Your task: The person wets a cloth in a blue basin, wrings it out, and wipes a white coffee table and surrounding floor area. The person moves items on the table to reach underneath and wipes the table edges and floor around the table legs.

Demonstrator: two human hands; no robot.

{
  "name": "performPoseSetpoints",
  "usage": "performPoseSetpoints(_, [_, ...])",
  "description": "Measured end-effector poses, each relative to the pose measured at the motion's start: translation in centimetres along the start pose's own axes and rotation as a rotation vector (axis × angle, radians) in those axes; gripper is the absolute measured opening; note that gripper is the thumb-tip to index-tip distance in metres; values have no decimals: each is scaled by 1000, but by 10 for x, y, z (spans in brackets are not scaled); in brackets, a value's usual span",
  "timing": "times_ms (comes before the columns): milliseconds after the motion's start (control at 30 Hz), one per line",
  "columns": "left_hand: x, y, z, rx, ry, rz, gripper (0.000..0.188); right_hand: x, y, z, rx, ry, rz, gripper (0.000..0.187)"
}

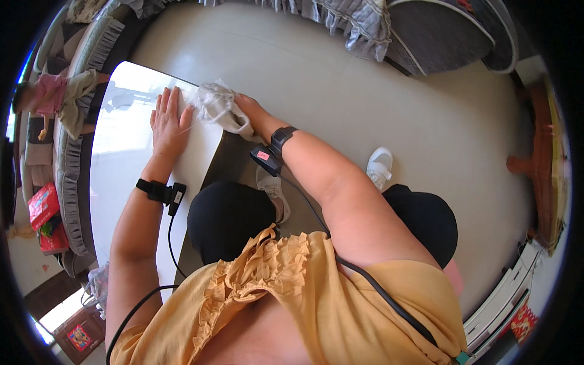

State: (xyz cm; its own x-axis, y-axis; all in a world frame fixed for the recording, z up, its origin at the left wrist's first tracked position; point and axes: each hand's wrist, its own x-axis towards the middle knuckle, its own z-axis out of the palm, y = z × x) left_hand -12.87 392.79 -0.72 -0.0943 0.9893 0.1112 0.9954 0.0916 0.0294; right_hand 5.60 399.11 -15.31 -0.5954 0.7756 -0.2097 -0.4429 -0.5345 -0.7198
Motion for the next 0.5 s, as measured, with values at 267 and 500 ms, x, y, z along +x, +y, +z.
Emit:
performPoseSetpoints(267, [2,-11,4,-14,98,78,63,-6,83,-83,-598,403,213,48])
performPoseSetpoints(500, [3,-13,-5,-55,93,41,65,-31,57,-132,-1629,277,-121,41])
